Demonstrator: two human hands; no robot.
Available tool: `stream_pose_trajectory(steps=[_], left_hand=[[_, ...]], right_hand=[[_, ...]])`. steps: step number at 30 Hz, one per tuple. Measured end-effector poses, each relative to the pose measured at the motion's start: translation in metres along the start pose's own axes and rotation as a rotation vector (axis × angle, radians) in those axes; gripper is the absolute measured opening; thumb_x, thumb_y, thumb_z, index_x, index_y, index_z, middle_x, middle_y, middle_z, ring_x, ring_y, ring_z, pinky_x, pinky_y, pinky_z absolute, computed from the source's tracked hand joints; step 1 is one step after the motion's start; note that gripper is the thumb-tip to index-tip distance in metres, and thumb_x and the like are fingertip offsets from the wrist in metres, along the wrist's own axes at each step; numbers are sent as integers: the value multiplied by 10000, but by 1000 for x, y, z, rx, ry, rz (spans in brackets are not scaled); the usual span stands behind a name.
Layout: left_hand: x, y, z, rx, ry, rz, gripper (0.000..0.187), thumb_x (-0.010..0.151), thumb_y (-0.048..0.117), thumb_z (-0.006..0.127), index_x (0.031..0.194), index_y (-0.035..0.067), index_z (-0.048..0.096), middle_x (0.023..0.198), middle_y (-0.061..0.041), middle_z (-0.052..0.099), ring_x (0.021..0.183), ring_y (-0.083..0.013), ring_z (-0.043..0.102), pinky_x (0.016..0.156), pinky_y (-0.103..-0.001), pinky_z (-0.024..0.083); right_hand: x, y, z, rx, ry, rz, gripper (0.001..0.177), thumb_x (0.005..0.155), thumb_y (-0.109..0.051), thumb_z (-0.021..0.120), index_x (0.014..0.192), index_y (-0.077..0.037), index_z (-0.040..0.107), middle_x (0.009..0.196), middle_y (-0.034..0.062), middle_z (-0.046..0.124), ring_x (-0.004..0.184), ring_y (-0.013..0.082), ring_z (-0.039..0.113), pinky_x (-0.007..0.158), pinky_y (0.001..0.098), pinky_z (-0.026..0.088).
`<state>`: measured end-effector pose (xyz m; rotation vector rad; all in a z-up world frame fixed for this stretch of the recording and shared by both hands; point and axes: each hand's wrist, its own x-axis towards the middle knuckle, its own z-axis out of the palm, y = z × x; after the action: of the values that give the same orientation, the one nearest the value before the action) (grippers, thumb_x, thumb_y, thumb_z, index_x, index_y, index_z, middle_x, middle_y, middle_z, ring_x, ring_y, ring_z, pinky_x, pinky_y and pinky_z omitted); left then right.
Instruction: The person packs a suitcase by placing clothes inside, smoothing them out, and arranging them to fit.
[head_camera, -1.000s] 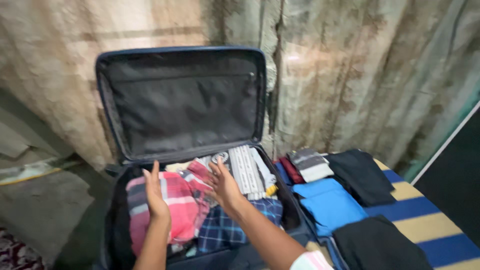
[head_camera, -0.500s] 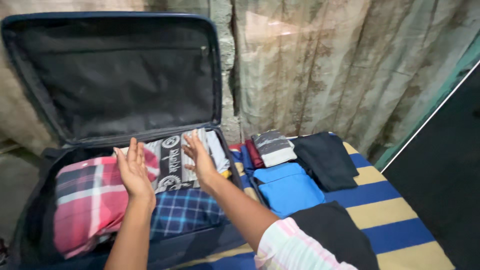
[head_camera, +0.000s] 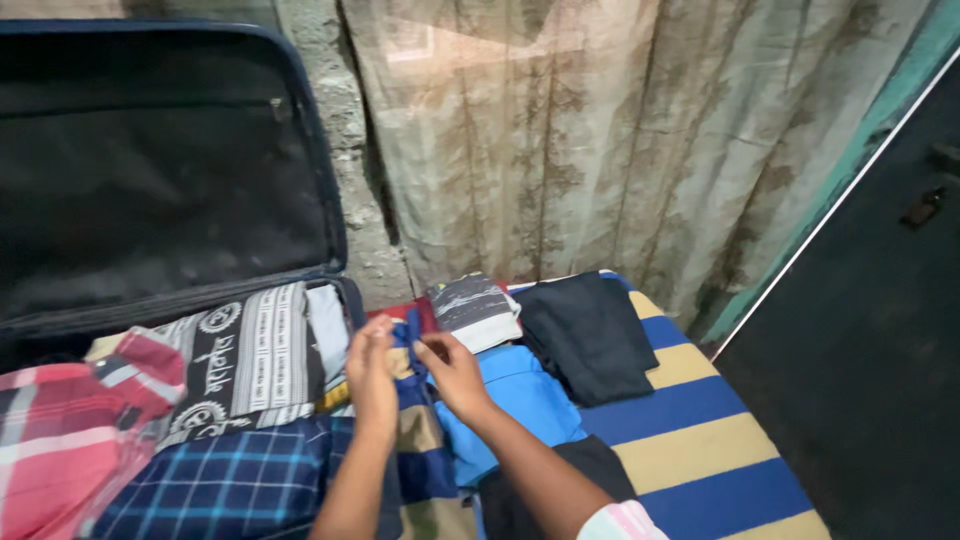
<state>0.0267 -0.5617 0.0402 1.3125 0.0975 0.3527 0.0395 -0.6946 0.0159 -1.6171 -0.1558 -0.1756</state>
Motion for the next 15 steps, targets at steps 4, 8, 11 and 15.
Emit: stream_pose_trajectory(steps=[4,8,11,15], left_hand=[[-8,-102,32,298,-26,31,469,979,383,635,1259,7,662,1212,-172,704,1152,-280,646,1003,-374,481],[-36,-169,37,855,12,-256,689,847,494,745,1372,77,587,1293,-196,672,1246,-373,619,1055,-455,476],[-50,-189,41,966,19,-473,915,735,501,862,1472,133,462,1415,-223,549,1317,-412,534,1093,-481,436],[-58,-188,46,949,105,-521,1139,657,457,930,1543,65,331,1404,-266,546,1288,-436,556,1068,-481,470]], right_hand=[[-15,34,-76,-563,5,93,515,858,-475,727,1134,-41,728,1125,179,724,1066,312,696,935,406,537],[-36,45,-123,-966,15,337,679,786,-530,780,1300,-113,624,1352,183,582,1268,388,540,1031,483,456],[-44,53,-147,-990,-38,679,863,782,-569,773,1486,-215,419,1488,162,472,1367,380,469,1128,508,385],[-41,84,-165,-848,6,685,1149,726,-616,850,1540,-59,260,1496,261,450,1347,421,497,1122,446,428]])
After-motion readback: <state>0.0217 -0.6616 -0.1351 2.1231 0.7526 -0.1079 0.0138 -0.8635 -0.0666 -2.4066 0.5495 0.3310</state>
